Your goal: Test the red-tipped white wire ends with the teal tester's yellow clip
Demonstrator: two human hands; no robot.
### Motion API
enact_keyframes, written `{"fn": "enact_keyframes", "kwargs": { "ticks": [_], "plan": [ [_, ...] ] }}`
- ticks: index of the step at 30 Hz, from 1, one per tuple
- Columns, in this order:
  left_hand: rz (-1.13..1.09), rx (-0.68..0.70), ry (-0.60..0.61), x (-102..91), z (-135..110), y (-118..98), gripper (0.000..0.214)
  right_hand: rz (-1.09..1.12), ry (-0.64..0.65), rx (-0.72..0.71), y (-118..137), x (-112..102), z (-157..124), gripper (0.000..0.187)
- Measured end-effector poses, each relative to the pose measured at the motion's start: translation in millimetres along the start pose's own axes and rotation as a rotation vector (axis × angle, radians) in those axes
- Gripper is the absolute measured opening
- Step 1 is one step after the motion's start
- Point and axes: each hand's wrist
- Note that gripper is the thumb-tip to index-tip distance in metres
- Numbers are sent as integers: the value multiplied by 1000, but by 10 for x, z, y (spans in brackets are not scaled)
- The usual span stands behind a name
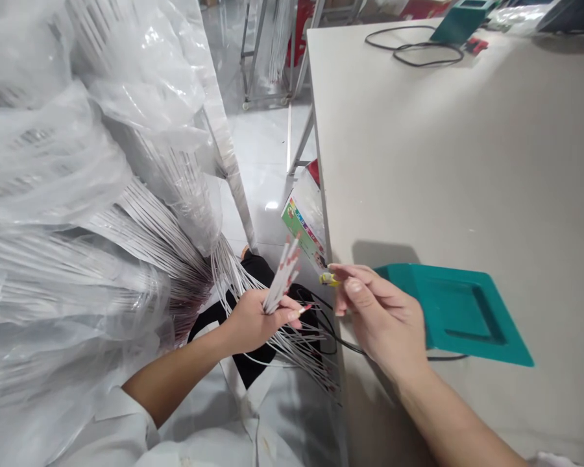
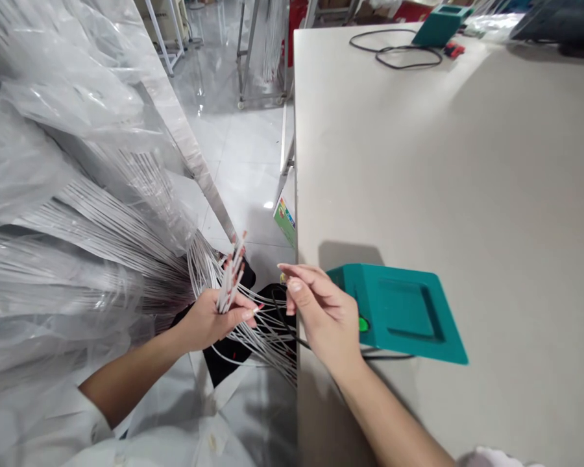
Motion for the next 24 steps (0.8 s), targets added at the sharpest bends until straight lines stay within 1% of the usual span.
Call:
{"fn": "enact_keyframes", "kwargs": {
  "ticks": [2,5,7,9,11,13,16,19,22,24],
  "plan": [
    [-3,-37,48,-18,-9,-3,15,-4,10,-2,11,-31,8,17],
    [-6,-32,8,-32,4,-19,24,-123,61,-59,55,-8,2,14],
    [1,3,7,-24,26,-16,25,-215,160,-135,84,47,-15,13],
    [22,61,68,-8,52,13,22,-260,273,-196,96,116,-40,14],
    [73,137,136,9,75,62,18,-283,334,-211,87,179,-68,15],
    [115,177,182,17,94,110,18,-308,327,-199,65,222,-88,12],
    [42,120,220,5,108,144,23,-306,270,-169,31,243,-95,9],
    [-19,65,248,-31,109,131,28,-289,217,-129,16,238,-86,16],
    [0,66,267,-70,113,118,30,-293,200,-92,14,235,-85,23],
    [-19,63,262,-85,127,133,34,-279,203,-95,12,237,-93,25]
  ]
}}
Point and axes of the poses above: each hand's wrist, its own z-axis towards the middle knuckle, its own x-axis out of the palm, y = z × x, and after that the axes turned 4 degrees about -z, right-handed
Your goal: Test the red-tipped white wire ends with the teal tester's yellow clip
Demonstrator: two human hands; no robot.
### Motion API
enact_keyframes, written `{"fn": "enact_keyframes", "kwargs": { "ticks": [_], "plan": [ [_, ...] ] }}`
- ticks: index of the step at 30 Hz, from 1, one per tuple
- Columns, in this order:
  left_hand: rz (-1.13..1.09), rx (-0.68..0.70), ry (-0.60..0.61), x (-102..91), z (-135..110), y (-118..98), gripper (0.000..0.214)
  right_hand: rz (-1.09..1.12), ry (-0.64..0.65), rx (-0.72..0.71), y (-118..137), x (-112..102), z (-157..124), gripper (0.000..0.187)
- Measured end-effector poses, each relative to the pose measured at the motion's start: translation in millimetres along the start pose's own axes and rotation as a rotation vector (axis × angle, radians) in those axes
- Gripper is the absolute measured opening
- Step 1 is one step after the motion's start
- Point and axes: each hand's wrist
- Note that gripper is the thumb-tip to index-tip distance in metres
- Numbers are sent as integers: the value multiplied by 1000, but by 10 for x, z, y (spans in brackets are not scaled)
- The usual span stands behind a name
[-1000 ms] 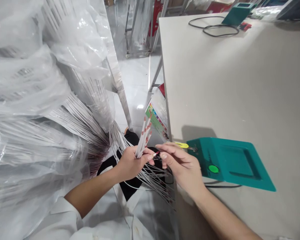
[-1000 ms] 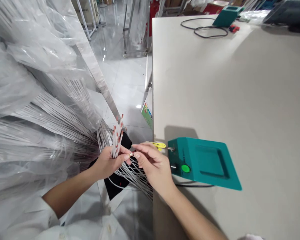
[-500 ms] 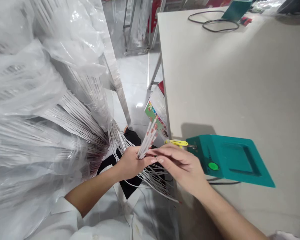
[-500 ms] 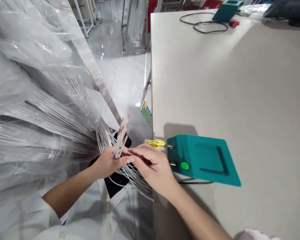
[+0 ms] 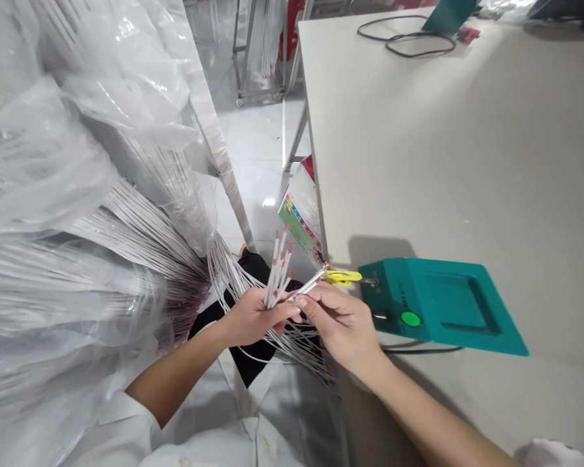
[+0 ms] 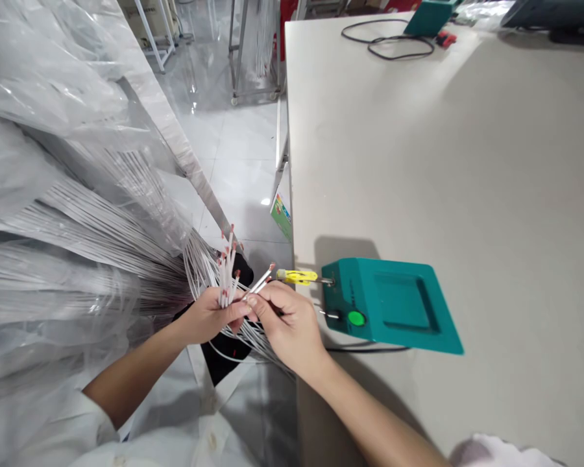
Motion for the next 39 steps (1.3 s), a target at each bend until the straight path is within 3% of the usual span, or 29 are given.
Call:
{"fn": "enact_keyframes", "kwargs": {
  "ticks": [2,6,8,13,17,20,32,39],
  "plan": [
    [-60,14,-85,-10,18,33,38,8,-23,-9,-7,10,-14,25],
    [-161,74,-474,8,41,77,36,-4,-47,18,-41,62,-44,26],
    [-100,114,-564,40,32,61,31,-9,-8,22,-63,101,-55,24],
    [-12,212,-459,135,-3,20,14,-83,45,-103,-98,151,-80,16],
    [-43,159,-528,149,-1,29,16,-193,-86,-224,-97,99,-73,17],
    [-31,121,-522,156,4,17,16,-196,-183,-187,-100,56,-46,17],
    [139,123,-471,192,11,60,16,-141,-148,-96,-119,67,-32,5],
    [12,182,-360,164,-25,72,21,-55,-109,-46,-127,59,-41,11]
  ]
}}
Point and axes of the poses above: each hand's wrist, its own z-axis towards the middle knuckle, its own x-axis out of the palm, y = z × x, and after that the axes turned 4 degrees about -z, right-handed
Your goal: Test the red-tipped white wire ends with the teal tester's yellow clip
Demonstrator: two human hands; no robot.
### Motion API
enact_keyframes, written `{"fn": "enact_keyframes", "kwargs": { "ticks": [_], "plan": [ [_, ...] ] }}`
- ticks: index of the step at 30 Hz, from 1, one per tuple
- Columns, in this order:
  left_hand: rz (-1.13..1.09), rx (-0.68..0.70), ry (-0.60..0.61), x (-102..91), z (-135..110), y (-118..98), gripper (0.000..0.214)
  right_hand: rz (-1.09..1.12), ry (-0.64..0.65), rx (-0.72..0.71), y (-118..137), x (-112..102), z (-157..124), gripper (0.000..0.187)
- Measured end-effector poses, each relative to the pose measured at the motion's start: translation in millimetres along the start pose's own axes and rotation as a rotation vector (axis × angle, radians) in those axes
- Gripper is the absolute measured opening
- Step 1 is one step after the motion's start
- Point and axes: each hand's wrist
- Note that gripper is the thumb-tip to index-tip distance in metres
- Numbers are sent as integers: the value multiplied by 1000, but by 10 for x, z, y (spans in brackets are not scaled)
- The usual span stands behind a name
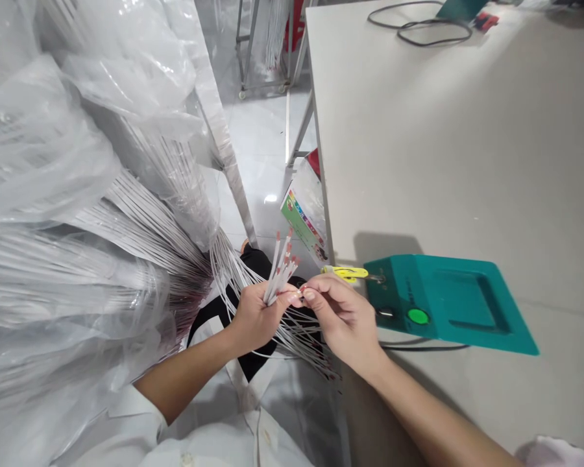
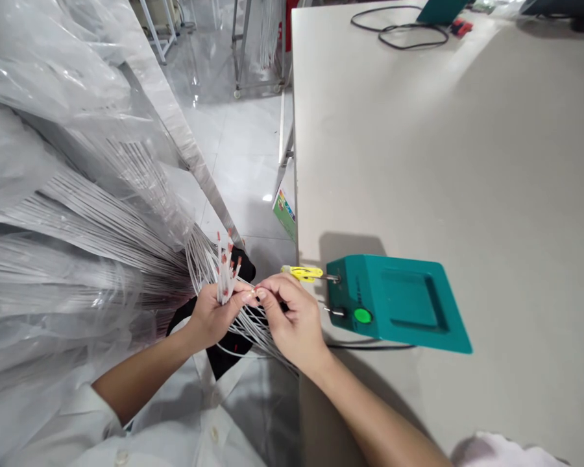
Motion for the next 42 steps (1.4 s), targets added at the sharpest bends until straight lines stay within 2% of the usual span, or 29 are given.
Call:
{"fn": "enact_keyframes", "kwargs": {
  "ticks": [4,7,10,12,15,18,21,27,34,38,42],
  "plan": [
    [4,-47,1,-9,7,-58,24,-75,2,-55,8,-30,6,10],
    [18,-76,-15,-18,17,-85,24,-80,-10,-43,3,-75,18,7],
    [51,-104,-1,-37,18,-77,22,-64,-15,-45,11,-143,44,17],
    [75,-96,53,-61,14,-61,22,-85,80,-94,29,-193,74,23],
    [171,-42,159,-115,20,-54,23,-91,257,-169,58,-256,130,13],
    [186,-4,254,-168,50,-86,25,-29,285,-166,72,-278,163,8],
    [47,1,289,-182,83,-125,29,110,268,-68,70,-231,143,5],
    [-244,-164,218,-105,91,-93,38,569,174,346,21,3,17,10],
    [-346,-180,133,-7,60,21,32,760,110,604,55,59,-2,20],
    [-363,-210,95,29,55,101,32,805,79,687,78,55,20,25],
    [-355,-195,97,37,53,131,29,688,52,605,45,64,8,24]
  ]
}}
Point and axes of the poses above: each hand's wrist, its own z-axis towards the middle knuckle, its own x-axis out of the palm, y = z × x, and after that the axes turned 4 degrees about -z, right-handed
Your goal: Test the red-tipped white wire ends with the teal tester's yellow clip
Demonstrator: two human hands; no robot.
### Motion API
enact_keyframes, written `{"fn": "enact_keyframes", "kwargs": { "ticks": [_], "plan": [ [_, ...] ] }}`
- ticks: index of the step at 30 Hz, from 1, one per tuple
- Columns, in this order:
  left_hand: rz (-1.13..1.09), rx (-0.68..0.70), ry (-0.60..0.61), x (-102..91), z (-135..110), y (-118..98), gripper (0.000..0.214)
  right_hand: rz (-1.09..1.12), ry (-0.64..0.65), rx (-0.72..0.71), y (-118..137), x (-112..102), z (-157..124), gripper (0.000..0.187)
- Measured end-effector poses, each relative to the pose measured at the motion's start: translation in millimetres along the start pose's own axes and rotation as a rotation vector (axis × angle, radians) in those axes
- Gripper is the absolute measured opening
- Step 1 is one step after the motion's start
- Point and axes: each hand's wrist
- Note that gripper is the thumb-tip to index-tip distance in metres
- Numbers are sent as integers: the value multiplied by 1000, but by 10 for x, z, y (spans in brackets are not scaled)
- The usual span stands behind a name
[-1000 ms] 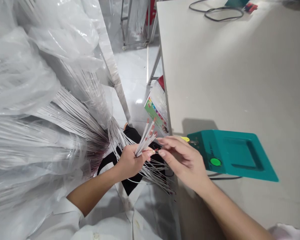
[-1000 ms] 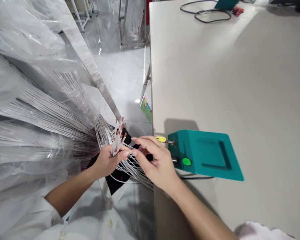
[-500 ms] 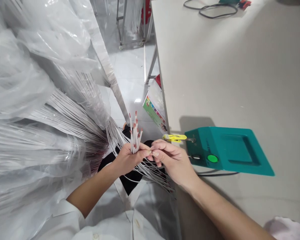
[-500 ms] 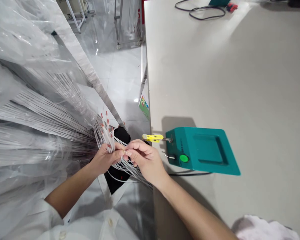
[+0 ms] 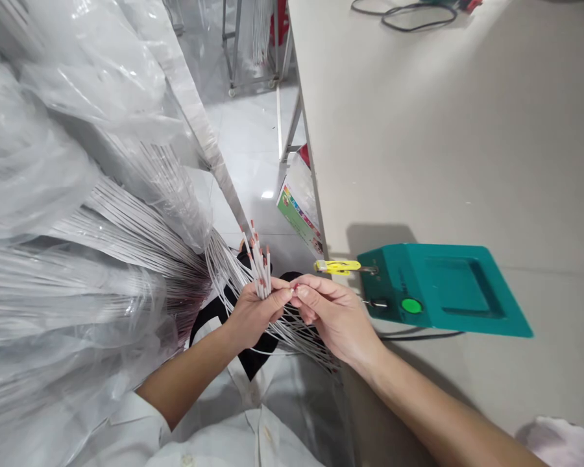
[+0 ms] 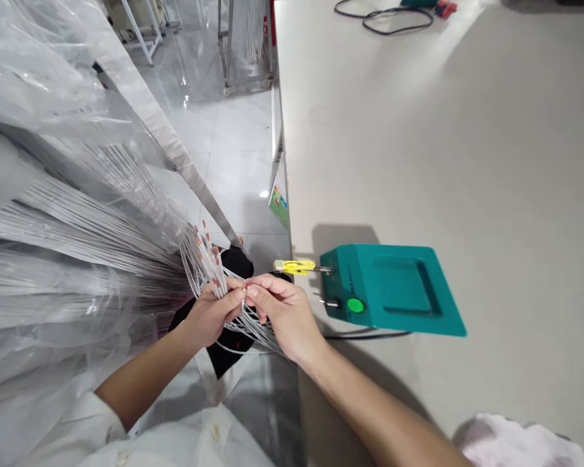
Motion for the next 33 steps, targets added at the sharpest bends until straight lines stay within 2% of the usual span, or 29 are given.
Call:
{"fn": "enact_keyframes", "kwargs": {
  "ticks": [4,9,16,19,22,25,27,30,33],
  "plan": [
    [34,3,-12,-5,-15,-28,29,-243,-44,-219,-11,-13,-17,14],
    [152,-5,-36,-6,-57,-76,28,-654,-162,-664,-10,-40,-35,7],
    [292,69,-167,86,-102,-81,23,-1279,-163,-1108,-64,-191,2,14],
    [386,109,-231,127,-92,-68,21,-1494,-120,-1221,-51,-241,18,14],
    [397,96,-279,129,-68,-59,22,-1512,-72,-1202,-27,-250,30,15],
    [374,102,-296,103,-52,-90,24,-1295,-17,-1073,-15,-231,27,13],
    [391,110,-294,84,-53,-129,25,-1087,-47,-970,-10,-216,16,12],
    [434,120,-286,70,-69,-176,24,-831,-162,-788,-1,-199,0,15],
    [429,125,-263,73,-83,-181,23,-771,-156,-690,9,-177,-7,18]
  ]
}}
Point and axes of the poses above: each hand's wrist, its own z-axis towards the middle knuckle, its own x-axis out of the palm, y = z × x, and after that the axes turned 4 degrees about -z, right-handed
